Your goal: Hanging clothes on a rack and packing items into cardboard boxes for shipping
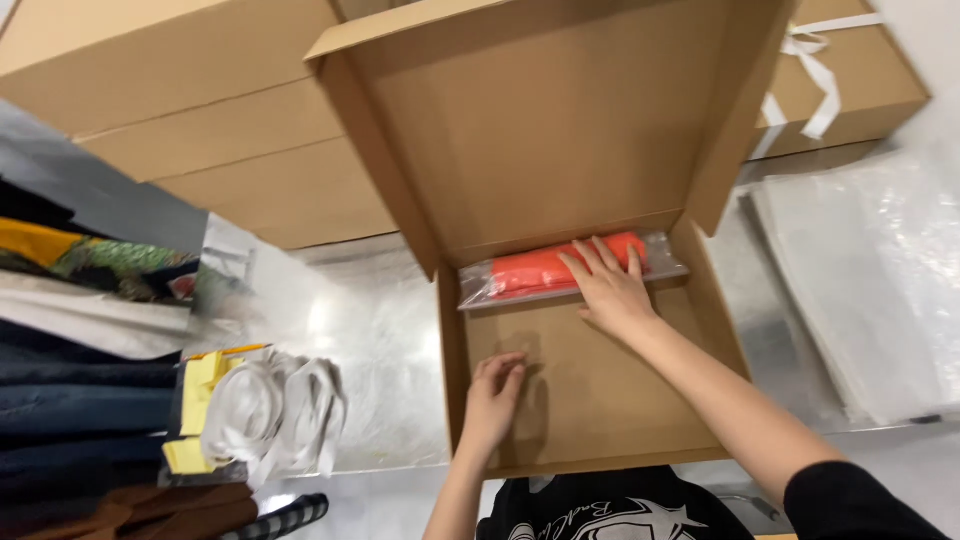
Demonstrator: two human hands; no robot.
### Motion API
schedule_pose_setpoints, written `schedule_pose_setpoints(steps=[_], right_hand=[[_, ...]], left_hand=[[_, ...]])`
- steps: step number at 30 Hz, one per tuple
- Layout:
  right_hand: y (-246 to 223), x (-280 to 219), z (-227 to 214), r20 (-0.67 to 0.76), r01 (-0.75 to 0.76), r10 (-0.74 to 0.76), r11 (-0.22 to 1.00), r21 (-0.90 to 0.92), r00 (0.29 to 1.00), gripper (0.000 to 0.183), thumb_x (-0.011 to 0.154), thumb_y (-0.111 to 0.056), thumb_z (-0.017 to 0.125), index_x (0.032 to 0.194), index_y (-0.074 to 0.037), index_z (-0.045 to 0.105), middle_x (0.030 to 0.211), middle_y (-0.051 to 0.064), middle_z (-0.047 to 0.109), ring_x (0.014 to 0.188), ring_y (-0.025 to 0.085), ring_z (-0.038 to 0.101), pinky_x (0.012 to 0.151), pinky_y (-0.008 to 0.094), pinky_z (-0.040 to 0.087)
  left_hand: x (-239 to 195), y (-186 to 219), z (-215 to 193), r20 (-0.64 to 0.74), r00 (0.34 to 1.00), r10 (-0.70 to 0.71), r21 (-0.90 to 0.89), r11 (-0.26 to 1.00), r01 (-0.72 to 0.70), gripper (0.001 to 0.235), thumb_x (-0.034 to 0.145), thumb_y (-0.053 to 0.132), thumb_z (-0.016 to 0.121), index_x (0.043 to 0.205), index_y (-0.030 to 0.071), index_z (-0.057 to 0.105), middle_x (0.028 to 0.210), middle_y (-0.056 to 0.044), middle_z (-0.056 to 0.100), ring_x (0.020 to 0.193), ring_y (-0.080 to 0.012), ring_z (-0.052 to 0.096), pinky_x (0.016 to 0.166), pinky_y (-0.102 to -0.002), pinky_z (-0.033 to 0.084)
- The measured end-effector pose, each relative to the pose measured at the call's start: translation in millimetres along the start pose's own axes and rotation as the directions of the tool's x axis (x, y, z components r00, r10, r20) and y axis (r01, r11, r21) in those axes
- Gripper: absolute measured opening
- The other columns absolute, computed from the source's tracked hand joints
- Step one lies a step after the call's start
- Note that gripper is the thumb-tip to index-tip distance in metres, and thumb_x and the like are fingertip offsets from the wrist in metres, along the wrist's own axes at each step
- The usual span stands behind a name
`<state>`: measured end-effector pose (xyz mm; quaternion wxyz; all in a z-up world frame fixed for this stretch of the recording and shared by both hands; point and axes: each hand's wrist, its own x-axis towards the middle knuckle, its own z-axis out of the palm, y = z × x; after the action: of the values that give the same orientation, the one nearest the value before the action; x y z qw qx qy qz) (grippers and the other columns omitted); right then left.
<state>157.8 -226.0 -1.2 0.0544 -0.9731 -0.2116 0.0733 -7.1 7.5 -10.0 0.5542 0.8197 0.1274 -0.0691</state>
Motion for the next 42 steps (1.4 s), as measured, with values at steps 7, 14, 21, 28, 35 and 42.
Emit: schedule_pose_setpoints(steps=[7, 14, 21, 28, 35, 42], right_hand=[[-0.3, 40.6, 28.2, 0.048, -0.074, 0.087, 0.972, -0.225, 0.995, 0.100, 0.061, -0.039, 0.102, 0.146, -0.021, 0.054, 0.137, 0.010, 0.053, 0.131, 0.031, 0.042, 0.104, 0.057, 0.034], [-6.5, -2.1, -40.4, 0.467, -0.305, 0.100, 0.870, 0.387, 0.879, 0.086, 0.061, -0.056, 0.096, 0.127, -0.007, 0.073, 0.128, 0.021, 0.075, 0.127, 0.037, 0.066, 0.105, 0.052, 0.048], [-25.5, -65.6, -54.3, 0.575, -0.572, 0.018, -0.086, 0.816, 0.818, 0.051, 0.079, -0.014, 0.083, 0.126, 0.005, 0.073, 0.099, 0.022, 0.077, 0.084, 0.037, 0.075, 0.072, 0.055, 0.062], [-21.8, -80.3, -14.7, 0.570, -0.521, 0.099, -0.305, 0.797, 0.815, 0.060, 0.093, -0.035, 0.075, 0.140, 0.000, 0.063, 0.106, 0.018, 0.071, 0.090, 0.032, 0.073, 0.071, 0.055, 0.062], [-81.5, -94.6, -82.7, 0.539, -0.534, 0.236, -0.091, 0.841, 0.809, 0.077, 0.085, -0.033, 0.084, 0.151, -0.004, 0.054, 0.121, 0.021, 0.069, 0.103, 0.034, 0.070, 0.079, 0.053, 0.060], [-81.6, -97.1, -112.1, 0.327, -0.573, 0.478, 0.583, 0.576, 0.815, 0.115, 0.067, -0.045, 0.098, 0.165, -0.043, 0.038, 0.144, 0.019, 0.067, 0.142, 0.041, 0.057, 0.121, 0.055, 0.043]], left_hand=[[-4.2, 12.8, -13.9, 0.114, 0.991, -0.076, -0.027, 0.996, 0.080, 0.030, 0.104, 0.027, 0.067, 0.132, 0.019, 0.075, 0.132, -0.019, 0.066, 0.127, -0.0410, 0.068, 0.109, -0.051, 0.054], [24.9, -26.0, 9.8, 0.196, 0.978, -0.067, -0.130, 0.987, 0.094, 0.047, 0.104, 0.032, 0.068, 0.147, 0.015, 0.061, 0.145, -0.022, 0.063, 0.131, -0.0377, 0.065, 0.108, -0.051, 0.054], [-12.6, 79.4, -22.9, 0.327, 0.942, -0.069, -0.640, 0.717, 0.275, 0.070, 0.115, 0.053, 0.042, 0.165, 0.005, 0.037, 0.158, -0.024, 0.051, 0.146, -0.0347, 0.051, 0.113, -0.050, 0.051], [-3.1, 69.9, -27.9, 0.373, 0.924, -0.090, -0.741, 0.571, 0.354, 0.032, 0.115, 0.041, 0.047, 0.138, 0.025, 0.062, 0.129, 0.007, 0.069, 0.115, -0.0097, 0.066, 0.087, -0.028, 0.065], [11.7, 37.7, -32.3, 0.447, 0.887, -0.113, -0.774, 0.448, 0.447, 0.020, 0.110, 0.038, 0.062, 0.115, 0.019, 0.066, 0.112, -0.002, 0.081, 0.096, -0.0173, 0.080, 0.076, -0.035, 0.070], [-23.5, 62.6, -69.4, 0.414, 0.905, -0.102, -0.779, 0.474, 0.410, 0.015, 0.104, 0.023, 0.073, 0.097, 0.013, 0.065, 0.105, -0.007, 0.081, 0.097, -0.0211, 0.081, 0.075, -0.036, 0.071]])
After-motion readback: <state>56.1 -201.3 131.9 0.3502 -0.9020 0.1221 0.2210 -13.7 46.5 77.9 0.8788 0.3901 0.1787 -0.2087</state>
